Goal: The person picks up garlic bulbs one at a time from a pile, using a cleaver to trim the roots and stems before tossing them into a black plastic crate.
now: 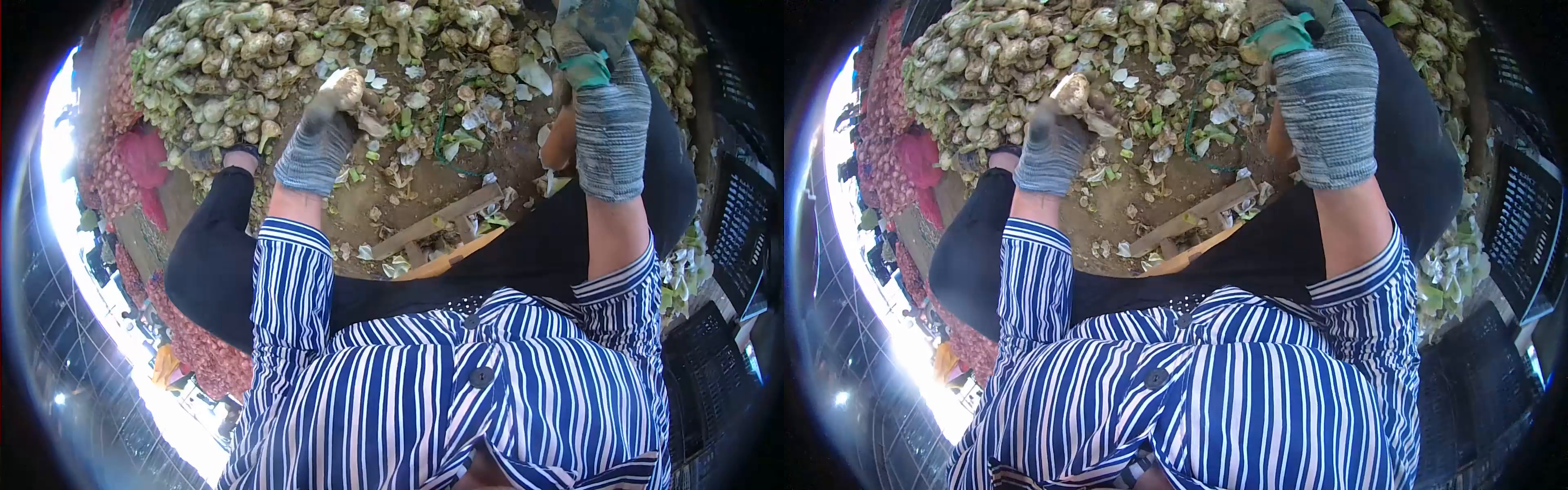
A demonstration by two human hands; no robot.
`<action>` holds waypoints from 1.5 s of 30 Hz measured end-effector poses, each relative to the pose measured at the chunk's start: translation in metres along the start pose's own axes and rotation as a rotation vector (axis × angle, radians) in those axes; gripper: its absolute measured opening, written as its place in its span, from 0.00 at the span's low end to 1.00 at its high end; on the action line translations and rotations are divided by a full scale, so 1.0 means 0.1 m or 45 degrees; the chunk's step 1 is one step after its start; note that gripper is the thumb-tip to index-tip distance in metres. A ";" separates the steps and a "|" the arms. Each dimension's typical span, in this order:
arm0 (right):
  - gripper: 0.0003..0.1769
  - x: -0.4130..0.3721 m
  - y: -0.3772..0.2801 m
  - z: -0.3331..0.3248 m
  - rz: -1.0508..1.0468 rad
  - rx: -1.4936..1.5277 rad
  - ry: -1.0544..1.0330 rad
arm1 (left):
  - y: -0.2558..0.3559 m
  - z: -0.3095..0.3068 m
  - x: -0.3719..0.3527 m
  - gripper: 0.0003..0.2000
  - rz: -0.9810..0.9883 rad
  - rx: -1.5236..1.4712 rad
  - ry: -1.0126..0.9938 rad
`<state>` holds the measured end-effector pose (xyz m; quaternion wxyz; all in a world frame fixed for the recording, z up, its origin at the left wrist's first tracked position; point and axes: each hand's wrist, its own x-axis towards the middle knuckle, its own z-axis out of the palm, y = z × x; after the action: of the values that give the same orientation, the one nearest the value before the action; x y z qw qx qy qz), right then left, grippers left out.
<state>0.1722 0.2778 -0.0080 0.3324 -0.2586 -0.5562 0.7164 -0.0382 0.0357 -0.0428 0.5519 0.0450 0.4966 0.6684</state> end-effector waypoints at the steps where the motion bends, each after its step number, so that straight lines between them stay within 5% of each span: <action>1: 0.25 -0.01 -0.05 -0.02 0.072 0.044 0.009 | 0.01 0.12 0.05 0.33 0.009 -0.175 -0.034; 2: 0.25 -0.01 -0.09 -0.04 0.144 0.087 0.018 | 0.00 0.13 0.14 0.33 -0.062 -0.214 0.227; 7: 0.30 -0.05 -0.13 -0.07 0.318 0.027 -0.014 | -0.42 -0.08 0.94 0.16 -0.196 0.046 0.352; 11: 0.36 -0.04 -0.20 -0.11 0.437 0.029 0.005 | -0.70 0.04 1.44 0.20 -0.040 1.325 0.635; 15: 0.40 -0.06 -0.15 -0.10 0.473 -0.016 0.087 | -0.69 0.30 1.64 0.31 -0.202 1.998 0.876; 19: 0.37 -0.03 -0.11 -0.04 0.344 -0.079 0.112 | -0.81 -0.08 1.78 0.28 -0.128 1.819 0.881; 23: 0.32 -0.04 -0.16 -0.04 0.481 0.074 0.117 | -0.79 -0.30 1.59 0.24 -0.090 0.868 0.833; 29: 0.17 0.07 -0.37 0.16 0.659 0.155 0.183 | -0.59 -0.04 0.94 0.13 -0.581 0.018 0.616; 36: 0.17 0.06 -0.43 0.07 0.616 0.194 0.181 | -1.17 -0.64 0.61 0.14 -0.680 0.242 0.447; 41: 0.14 0.07 -0.39 -0.02 0.590 0.203 0.181 | -1.01 -0.49 0.83 0.20 -0.823 0.353 0.659; 44: 0.14 0.07 -0.42 -0.01 0.576 0.154 0.283 | -0.03 0.68 0.89 0.17 -0.573 0.413 0.406; 45: 0.14 0.07 -0.43 -0.03 0.584 0.131 0.309 | 0.34 1.04 1.06 0.19 -0.509 0.546 0.610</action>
<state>0.1780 0.2915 0.0325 0.2382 -0.4446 -0.4019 0.7642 -0.0397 0.1859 -0.0176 0.5176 -0.0960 0.7392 0.4201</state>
